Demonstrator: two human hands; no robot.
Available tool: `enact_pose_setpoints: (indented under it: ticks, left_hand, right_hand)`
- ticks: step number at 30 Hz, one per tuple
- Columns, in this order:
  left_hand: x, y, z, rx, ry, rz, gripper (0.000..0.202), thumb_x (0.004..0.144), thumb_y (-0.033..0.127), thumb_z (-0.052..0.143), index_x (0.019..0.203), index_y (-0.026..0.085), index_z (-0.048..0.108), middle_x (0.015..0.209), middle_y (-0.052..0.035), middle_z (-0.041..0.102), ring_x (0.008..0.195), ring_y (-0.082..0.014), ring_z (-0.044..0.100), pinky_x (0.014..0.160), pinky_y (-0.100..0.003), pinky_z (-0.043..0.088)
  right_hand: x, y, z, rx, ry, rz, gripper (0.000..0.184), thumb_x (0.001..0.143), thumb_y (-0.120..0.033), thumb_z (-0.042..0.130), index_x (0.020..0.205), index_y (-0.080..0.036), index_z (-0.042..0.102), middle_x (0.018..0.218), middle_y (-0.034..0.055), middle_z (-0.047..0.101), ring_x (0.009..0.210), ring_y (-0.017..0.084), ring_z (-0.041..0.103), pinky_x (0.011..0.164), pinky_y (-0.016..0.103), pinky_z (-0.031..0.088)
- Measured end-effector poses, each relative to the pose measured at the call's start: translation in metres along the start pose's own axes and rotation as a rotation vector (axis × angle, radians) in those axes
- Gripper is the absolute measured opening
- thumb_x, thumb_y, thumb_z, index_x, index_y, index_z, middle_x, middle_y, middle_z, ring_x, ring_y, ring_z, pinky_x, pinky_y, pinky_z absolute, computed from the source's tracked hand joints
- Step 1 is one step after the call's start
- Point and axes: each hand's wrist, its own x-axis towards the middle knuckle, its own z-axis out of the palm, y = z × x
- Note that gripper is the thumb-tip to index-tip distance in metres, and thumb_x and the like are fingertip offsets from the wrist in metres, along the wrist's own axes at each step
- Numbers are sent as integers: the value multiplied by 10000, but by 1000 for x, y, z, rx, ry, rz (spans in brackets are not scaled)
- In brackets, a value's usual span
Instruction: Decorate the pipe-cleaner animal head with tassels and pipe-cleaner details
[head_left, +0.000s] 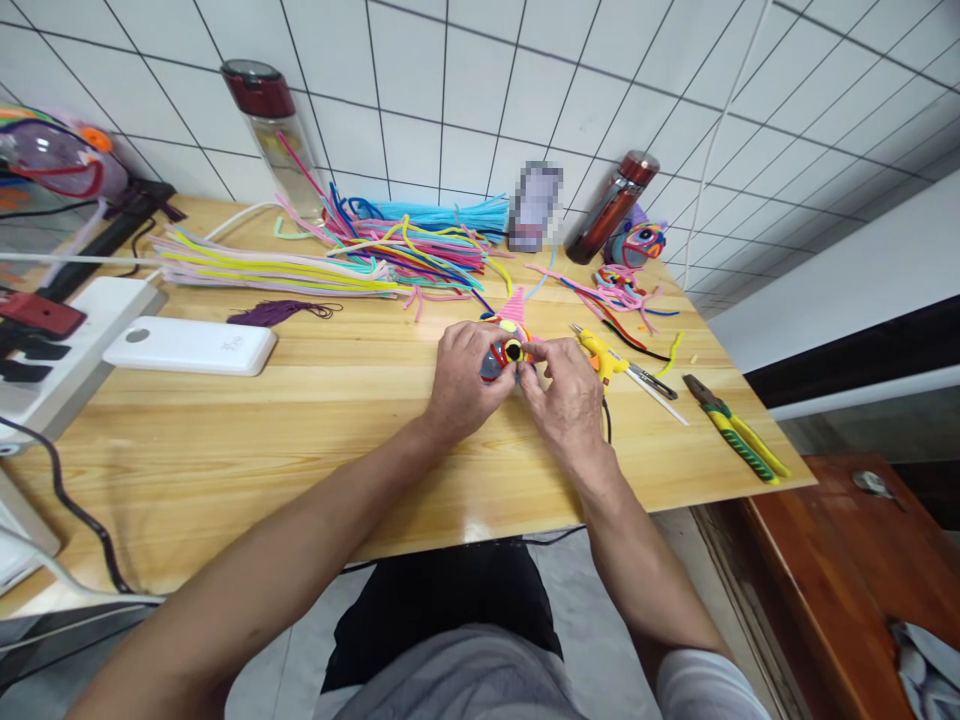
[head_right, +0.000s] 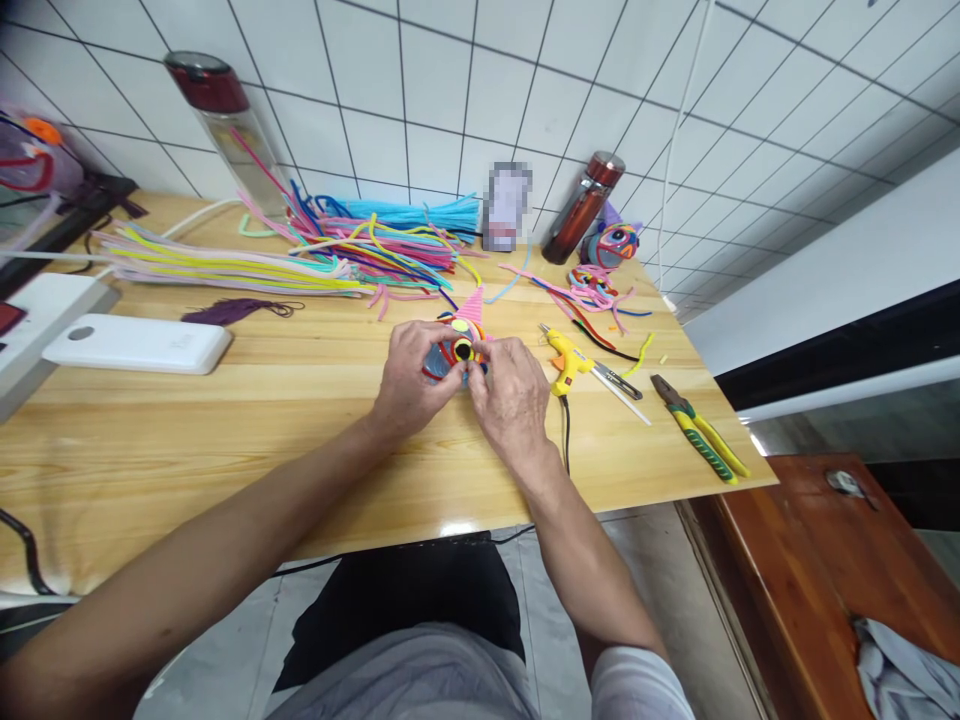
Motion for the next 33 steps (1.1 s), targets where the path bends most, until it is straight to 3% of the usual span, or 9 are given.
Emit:
enact_pose_setpoints:
  ticks: [5, 15, 21, 33]
  left_hand:
    - [0, 4, -3, 57, -65, -52, 384, 923, 209, 690, 1304, 255, 698, 1265, -98, 717, 1237, -298, 627, 1128, -497, 436]
    - [1, 4, -8, 90, -72, -89, 368, 866, 184, 721, 1227, 257, 728, 1228, -105, 666, 1221, -310, 596, 1098, -492, 443]
    - [1, 6, -6, 105, -60, -93, 336, 864, 172, 714, 1189, 256, 718, 1218, -99, 659, 1220, -309, 593, 1087, -485, 444]
    - [-2, 9, -5, 101, -52, -96, 316, 883, 177, 705, 1189, 256, 722, 1224, -104, 659, 1215, -309, 589, 1071, -484, 439]
  right_hand:
    - [-2, 1, -3, -6, 16, -2, 139, 1017, -204, 644, 1129, -233, 721, 1016, 66, 767, 861, 221, 692, 857, 374, 580]
    - [-3, 1, -6, 75, 65, 66, 128, 1024, -225, 608, 1042, -255, 731, 968, 54, 762, 838, 218, 679, 850, 386, 570]
    - [-4, -3, -5, 85, 36, 24, 148, 1004, -185, 606, 1064, -246, 727, 967, 60, 753, 855, 228, 678, 851, 392, 570]
    - [-1, -6, -1, -94, 13, 58, 87, 975, -220, 632, 938, -256, 702, 907, 53, 714, 876, 243, 664, 820, 391, 517]
